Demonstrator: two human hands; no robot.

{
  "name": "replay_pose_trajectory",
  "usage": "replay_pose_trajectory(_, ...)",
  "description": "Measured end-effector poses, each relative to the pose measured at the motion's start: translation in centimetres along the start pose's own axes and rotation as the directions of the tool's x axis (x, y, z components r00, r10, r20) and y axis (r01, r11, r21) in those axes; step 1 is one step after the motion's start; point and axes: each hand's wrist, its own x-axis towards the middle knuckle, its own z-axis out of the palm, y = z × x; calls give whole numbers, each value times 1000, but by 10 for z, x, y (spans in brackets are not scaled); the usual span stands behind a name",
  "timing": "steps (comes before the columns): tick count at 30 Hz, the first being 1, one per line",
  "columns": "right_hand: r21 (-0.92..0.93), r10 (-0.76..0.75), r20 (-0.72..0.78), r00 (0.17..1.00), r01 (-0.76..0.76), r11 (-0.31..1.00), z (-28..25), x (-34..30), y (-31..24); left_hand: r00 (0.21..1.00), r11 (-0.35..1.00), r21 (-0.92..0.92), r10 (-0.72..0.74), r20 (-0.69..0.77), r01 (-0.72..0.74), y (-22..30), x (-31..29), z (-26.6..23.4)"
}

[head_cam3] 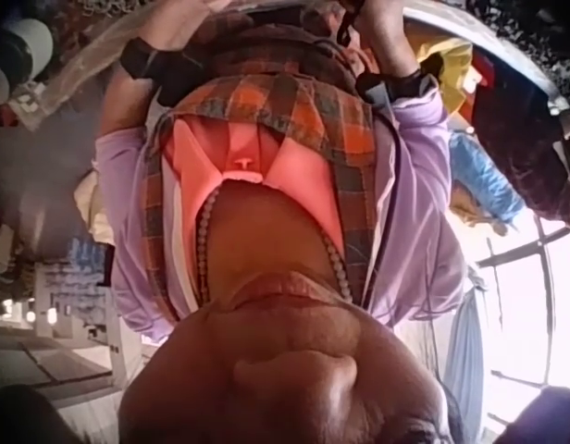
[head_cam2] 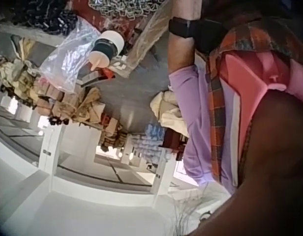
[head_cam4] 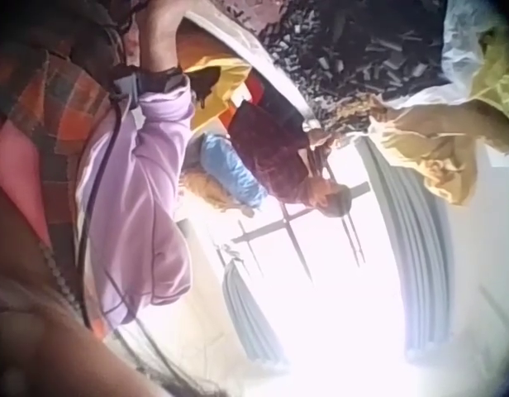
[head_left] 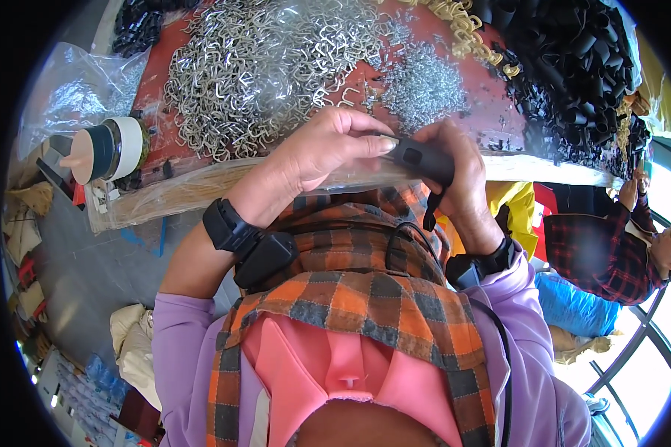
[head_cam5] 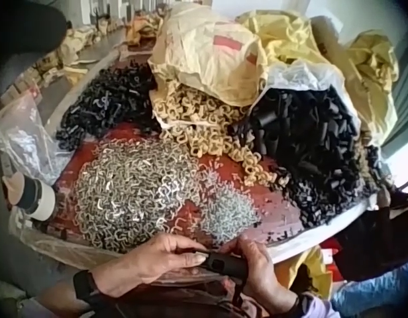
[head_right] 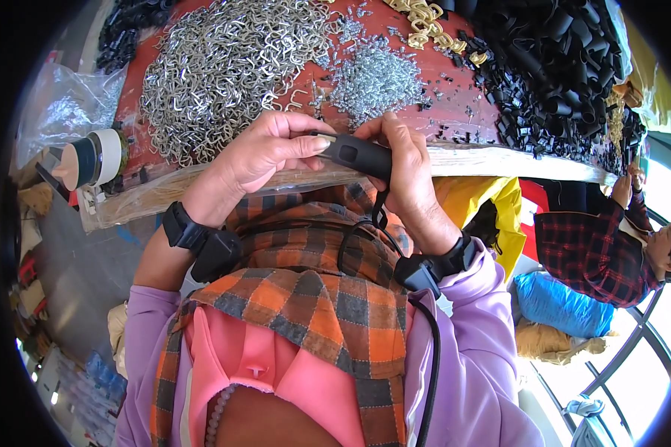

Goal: The person assembles components by hand, picking up a black plastic part and a metal clip from the table. They fit the metal clip onto the plastic part, then pick up a small metal pin and insert it into the assembly before setting the unit aside.

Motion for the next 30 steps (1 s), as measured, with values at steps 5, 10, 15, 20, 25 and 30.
replay_pose_trajectory(5,-140,-39,28,999,42,989,-1,6,-4,1000,996,-89,-23,2,23,3,-1,2)
replay_pose_trajectory(10,-134,-35,22,999,38,990,3,6,-2,999,996,-82,-16,43,19,3,-1,0)
replay_pose_trajectory(15,-368,-375,116,920,391,844,4,4,-1,999,977,-212,-4,51,15,0,-1,-3)
replay_pose_trajectory(20,-223,-437,541,718,624,749,0,10,4,992,979,-203,18,121,7,2,-2,-6)
replay_pose_trajectory(25,-450,-444,663,602,795,406,9,6,3,996,983,-183,48,76,-34,2,-2,-2)
replay_pose_trajectory(30,-508,-468,555,688,726,464,16,2,0,1000,976,-214,30,7,-28,7,-2,1)
